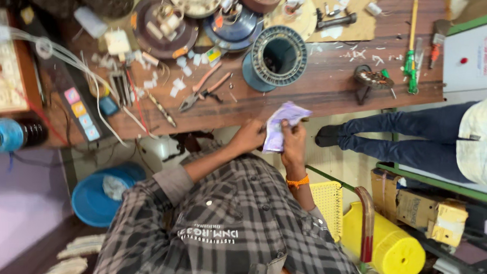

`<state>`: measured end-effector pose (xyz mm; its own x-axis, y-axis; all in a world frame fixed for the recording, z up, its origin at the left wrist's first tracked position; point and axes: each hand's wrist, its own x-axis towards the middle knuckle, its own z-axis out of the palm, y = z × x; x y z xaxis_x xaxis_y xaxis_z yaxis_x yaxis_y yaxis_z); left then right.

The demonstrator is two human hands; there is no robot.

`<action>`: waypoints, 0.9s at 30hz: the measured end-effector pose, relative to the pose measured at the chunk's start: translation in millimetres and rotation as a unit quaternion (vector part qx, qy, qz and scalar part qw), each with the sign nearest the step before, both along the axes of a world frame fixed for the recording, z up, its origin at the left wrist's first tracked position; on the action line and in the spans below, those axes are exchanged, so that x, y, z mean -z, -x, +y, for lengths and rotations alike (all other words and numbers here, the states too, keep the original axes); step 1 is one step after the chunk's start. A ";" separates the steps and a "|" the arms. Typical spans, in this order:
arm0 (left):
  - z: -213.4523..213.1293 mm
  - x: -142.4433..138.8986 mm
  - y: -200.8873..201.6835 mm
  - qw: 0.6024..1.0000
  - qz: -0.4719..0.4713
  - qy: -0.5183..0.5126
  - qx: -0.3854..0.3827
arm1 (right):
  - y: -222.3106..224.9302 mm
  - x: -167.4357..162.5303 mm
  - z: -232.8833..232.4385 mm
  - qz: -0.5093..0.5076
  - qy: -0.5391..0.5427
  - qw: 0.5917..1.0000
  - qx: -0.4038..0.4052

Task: The person sits at a workbench and works on an electric motor armature, using a screwdriver to adjust and reposition components on the motor while turning it by hand. They then stand up, walk to another cluttered workbench, and handle and count banknotes.

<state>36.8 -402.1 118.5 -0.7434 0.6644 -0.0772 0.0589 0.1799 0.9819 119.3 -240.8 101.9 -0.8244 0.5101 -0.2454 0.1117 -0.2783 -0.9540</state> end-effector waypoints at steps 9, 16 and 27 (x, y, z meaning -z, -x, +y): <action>-38.3 -8.7 36.9 0.993 -0.095 -0.061 -0.029 | 70.7 -66.4 145.2 0.166 0.313 0.919 0.173; -39.6 4.1 58.0 0.957 -0.166 -0.128 -0.200 | 229.7 -117.4 265.3 0.166 0.374 0.901 0.143; 18.4 -30.1 19.7 0.902 -0.149 -0.125 -0.386 | 390.0 -157.4 388.0 0.152 0.364 0.910 0.126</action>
<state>17.2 -383.7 148.6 -0.9631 -0.0181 -0.2686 -0.2614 -0.1747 0.9493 -270.7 147.2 259.3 -0.7895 0.4861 -0.3746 -0.2817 -0.8293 -0.4826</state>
